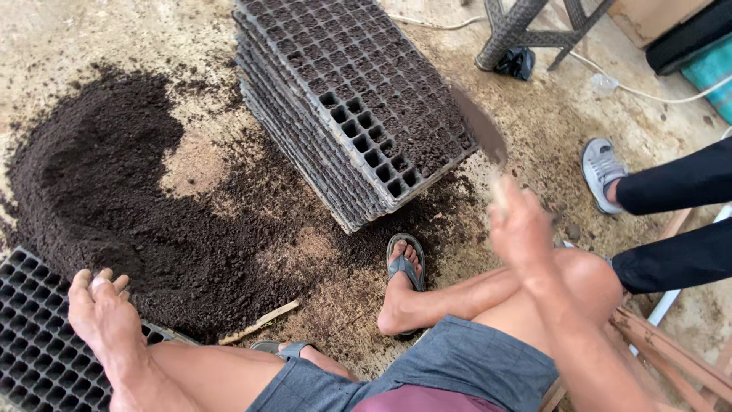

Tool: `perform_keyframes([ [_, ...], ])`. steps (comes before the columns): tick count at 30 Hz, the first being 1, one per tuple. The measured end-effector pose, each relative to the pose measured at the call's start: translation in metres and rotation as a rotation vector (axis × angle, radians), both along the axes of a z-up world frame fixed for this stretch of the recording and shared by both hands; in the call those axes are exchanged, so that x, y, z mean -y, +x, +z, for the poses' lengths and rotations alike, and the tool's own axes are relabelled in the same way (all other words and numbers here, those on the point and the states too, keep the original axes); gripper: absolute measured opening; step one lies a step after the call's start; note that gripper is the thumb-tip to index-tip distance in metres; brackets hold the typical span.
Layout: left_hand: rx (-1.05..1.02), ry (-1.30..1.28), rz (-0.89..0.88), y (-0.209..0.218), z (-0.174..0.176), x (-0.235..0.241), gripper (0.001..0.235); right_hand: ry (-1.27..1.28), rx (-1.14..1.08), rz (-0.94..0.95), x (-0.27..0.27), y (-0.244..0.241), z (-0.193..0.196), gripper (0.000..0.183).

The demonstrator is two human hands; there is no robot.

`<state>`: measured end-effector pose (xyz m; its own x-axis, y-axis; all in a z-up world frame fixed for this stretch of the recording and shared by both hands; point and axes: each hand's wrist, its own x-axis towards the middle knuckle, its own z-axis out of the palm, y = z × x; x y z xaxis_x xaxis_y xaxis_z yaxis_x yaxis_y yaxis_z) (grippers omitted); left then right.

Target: The person scoops soil from a pile on the floor and fills the cells of stacked seedling trays using a hand trowel. They repeatedly level the soil across the top of the trays and stack filled trays on top of each other.

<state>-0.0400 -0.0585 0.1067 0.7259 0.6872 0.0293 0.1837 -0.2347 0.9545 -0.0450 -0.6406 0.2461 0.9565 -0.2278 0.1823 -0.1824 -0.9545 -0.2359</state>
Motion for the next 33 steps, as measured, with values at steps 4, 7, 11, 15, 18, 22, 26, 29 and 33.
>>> perform_keyframes([
  [4, -0.051, 0.008, -0.001, -0.009, 0.034, 0.017, 0.042, 0.065, -0.111, -0.008, -0.078, -0.028, 0.003, 0.048],
  [7, -0.049, 0.009, -0.024, -0.010, 0.028, 0.015, 0.039, -0.015, -0.111, 0.080, -0.099, -0.043, -0.012, 0.070],
  [11, -0.024, 0.005, -0.005, -0.003, 0.015, 0.007, 0.038, 0.111, -0.110, 0.055, -0.077, -0.037, 0.007, 0.061],
  [15, -0.013, 0.010, -0.028, -0.011, 0.034, 0.017, 0.036, 0.117, -0.140, -0.169, -0.054, -0.029, 0.020, 0.061],
  [18, 0.031, 0.003, -0.028, -0.010, 0.000, -0.004, 0.035, 0.113, -0.324, -0.068, -0.102, -0.030, 0.052, 0.021],
  [22, 0.094, 0.030, -0.059, -0.007, -0.018, -0.014, 0.038, -0.061, -0.033, 0.145, -0.123, -0.059, -0.001, 0.090],
  [26, 0.055, 0.043, -0.067, -0.008, -0.008, -0.010, 0.038, 0.191, -0.234, 0.138, -0.112, -0.054, 0.018, 0.062],
  [29, 0.067, 0.031, -0.051, -0.009, -0.006, -0.008, 0.038, 0.243, -0.143, 0.051, -0.100, -0.036, 0.033, 0.062],
  [33, 0.054, -0.004, -0.021, -0.015, 0.004, -0.004, 0.036, 0.139, -0.136, -0.105, -0.089, -0.016, 0.012, 0.059],
])
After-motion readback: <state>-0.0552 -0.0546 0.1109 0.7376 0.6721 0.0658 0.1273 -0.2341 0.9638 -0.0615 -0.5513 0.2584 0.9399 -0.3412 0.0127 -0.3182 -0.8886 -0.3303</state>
